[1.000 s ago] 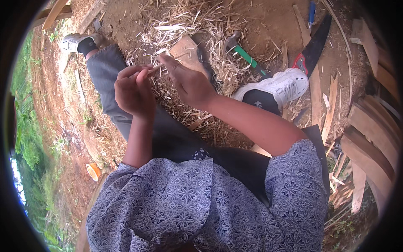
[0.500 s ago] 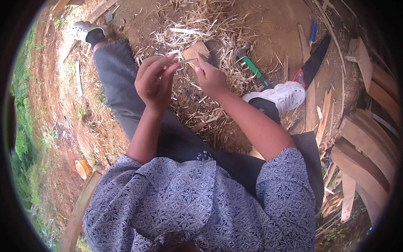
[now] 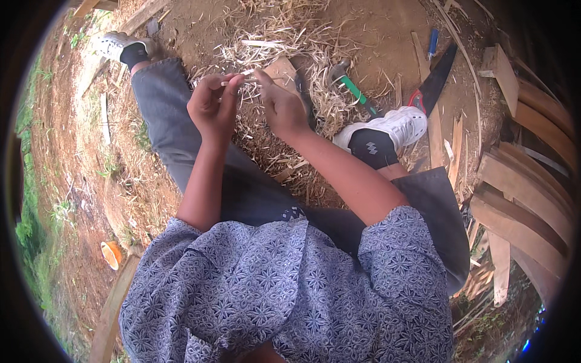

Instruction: The person sits on the ground and uses a knife to shave and sharpen thin wooden sticks. They hold the sticks against a small wooden block and scrape the blade along the wood to create fine shavings. The person occasionally pauses to inspect the stick's tip and then resumes the sharpening process.

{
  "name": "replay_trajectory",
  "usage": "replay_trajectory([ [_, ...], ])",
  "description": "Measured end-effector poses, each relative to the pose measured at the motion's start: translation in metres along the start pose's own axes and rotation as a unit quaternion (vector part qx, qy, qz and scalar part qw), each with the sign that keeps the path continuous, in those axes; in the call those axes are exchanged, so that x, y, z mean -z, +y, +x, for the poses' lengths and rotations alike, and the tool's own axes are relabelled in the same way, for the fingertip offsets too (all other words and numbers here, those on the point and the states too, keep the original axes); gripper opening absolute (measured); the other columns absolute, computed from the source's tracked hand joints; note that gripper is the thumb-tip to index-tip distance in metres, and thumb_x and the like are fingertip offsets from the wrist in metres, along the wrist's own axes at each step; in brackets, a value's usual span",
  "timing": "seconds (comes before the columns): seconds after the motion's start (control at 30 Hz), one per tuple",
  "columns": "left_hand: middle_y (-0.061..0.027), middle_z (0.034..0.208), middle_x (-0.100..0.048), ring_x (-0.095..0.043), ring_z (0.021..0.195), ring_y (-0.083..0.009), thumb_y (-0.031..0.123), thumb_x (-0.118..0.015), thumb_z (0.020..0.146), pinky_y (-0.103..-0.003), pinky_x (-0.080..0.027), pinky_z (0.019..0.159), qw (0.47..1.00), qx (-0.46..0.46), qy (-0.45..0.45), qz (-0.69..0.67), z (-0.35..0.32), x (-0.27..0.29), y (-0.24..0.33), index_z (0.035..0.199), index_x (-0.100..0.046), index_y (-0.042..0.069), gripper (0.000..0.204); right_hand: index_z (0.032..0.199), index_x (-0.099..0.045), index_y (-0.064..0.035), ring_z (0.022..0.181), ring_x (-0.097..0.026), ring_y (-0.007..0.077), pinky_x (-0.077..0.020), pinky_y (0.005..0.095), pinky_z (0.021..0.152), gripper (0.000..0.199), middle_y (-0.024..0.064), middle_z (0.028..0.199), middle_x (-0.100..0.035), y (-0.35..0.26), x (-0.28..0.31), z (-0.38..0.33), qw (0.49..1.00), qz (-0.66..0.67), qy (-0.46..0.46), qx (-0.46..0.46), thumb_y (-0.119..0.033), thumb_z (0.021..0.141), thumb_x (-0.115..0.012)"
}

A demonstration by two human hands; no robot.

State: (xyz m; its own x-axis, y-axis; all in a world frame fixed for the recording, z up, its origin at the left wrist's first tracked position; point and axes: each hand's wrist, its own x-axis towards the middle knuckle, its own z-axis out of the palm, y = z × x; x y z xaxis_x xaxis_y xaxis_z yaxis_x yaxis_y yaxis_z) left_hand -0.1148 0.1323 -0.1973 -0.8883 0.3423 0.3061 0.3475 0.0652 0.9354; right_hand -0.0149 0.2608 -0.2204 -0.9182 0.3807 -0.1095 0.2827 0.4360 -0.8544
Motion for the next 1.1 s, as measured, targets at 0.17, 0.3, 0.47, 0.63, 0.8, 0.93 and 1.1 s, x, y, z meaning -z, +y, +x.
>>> replay_trajectory([
  [0.17, -0.0094, 0.095, -0.071, -0.072, 0.092, -0.0129, -0.007, -0.071, 0.094, -0.024, -0.058, 0.076, 1.000, -0.005, -0.002, -0.023, 0.000, -0.005, 0.003, 0.092, -0.058, -0.001, 0.015, 0.149, -0.054, -0.0138, 0.094, -0.070, 0.0395, -0.0541, 0.0450, 0.084, 0.047, 0.0243, 0.114, -0.069, -0.012, -0.009, 0.006, 0.999, -0.021, 0.036, -0.024, -0.019, 0.103, -0.050],
  [0.3, -0.0094, 0.098, -0.067, -0.071, 0.095, -0.0144, -0.009, -0.069, 0.095, -0.026, -0.059, 0.081, 0.997, 0.017, -0.005, -0.078, 0.000, -0.006, -0.007, 0.096, -0.057, -0.002, 0.014, 0.150, -0.051, -0.0106, 0.106, -0.070, 0.0384, -0.0533, 0.0440, 0.091, 0.048, 0.0232, 0.129, -0.066, 0.011, -0.005, -0.003, 1.000, -0.010, 0.017, -0.024, -0.019, 0.104, -0.046],
  [0.47, -0.0085, 0.098, -0.068, -0.070, 0.091, -0.0130, -0.007, -0.068, 0.096, -0.025, -0.058, 0.080, 0.998, 0.033, -0.010, -0.048, -0.007, -0.007, 0.001, 0.098, -0.059, -0.003, 0.010, 0.153, -0.046, -0.0071, 0.113, -0.067, 0.0405, -0.0523, 0.0462, 0.098, 0.051, 0.0252, 0.133, -0.064, -0.039, -0.001, -0.003, 0.998, -0.015, 0.010, -0.068, -0.021, 0.105, -0.044],
  [0.63, -0.0088, 0.097, -0.070, -0.070, 0.090, -0.0120, -0.005, -0.067, 0.098, -0.025, -0.058, 0.079, 0.996, 0.048, -0.001, -0.077, 0.002, -0.009, -0.005, 0.098, -0.060, -0.002, 0.008, 0.155, -0.045, -0.0081, 0.112, -0.068, 0.0395, -0.0520, 0.0443, 0.098, 0.052, 0.0250, 0.131, -0.065, 0.007, -0.005, 0.011, 0.992, -0.044, 0.018, -0.121, -0.014, 0.103, -0.048],
  [0.8, -0.0080, 0.093, -0.070, -0.070, 0.088, -0.0110, -0.003, -0.069, 0.097, -0.024, -0.058, 0.076, 0.997, 0.052, 0.018, -0.050, -0.001, -0.012, -0.003, 0.097, -0.059, -0.002, 0.010, 0.153, -0.046, -0.0075, 0.117, -0.065, 0.0401, -0.0515, 0.0444, 0.099, 0.051, 0.0234, 0.140, -0.060, -0.032, -0.001, -0.007, 1.000, 0.016, 0.020, -0.014, -0.017, 0.103, -0.048],
  [0.93, -0.0071, 0.093, -0.070, -0.069, 0.088, -0.0102, -0.004, -0.071, 0.095, -0.024, -0.057, 0.074, 0.998, 0.043, 0.015, -0.051, 0.002, -0.011, -0.009, 0.096, -0.060, -0.001, 0.012, 0.153, -0.046, -0.0082, 0.117, -0.065, 0.0409, -0.0507, 0.0487, 0.099, 0.052, 0.0246, 0.131, -0.065, 0.051, -0.012, 0.009, 0.990, -0.059, -0.011, -0.126, -0.025, 0.104, -0.045],
  [1.1, -0.0069, 0.079, -0.066, -0.068, 0.077, -0.0080, 0.002, -0.084, 0.086, -0.022, -0.054, 0.061, 0.998, 0.034, 0.060, 0.000, -0.001, -0.018, -0.005, 0.083, -0.058, 0.000, 0.026, 0.155, -0.043, -0.0074, 0.115, -0.067, 0.0405, -0.0515, 0.0371, 0.096, 0.057, 0.0274, 0.126, -0.067, -0.047, -0.001, -0.010, 0.993, 0.076, 0.063, 0.057, 0.001, 0.100, -0.053],
])
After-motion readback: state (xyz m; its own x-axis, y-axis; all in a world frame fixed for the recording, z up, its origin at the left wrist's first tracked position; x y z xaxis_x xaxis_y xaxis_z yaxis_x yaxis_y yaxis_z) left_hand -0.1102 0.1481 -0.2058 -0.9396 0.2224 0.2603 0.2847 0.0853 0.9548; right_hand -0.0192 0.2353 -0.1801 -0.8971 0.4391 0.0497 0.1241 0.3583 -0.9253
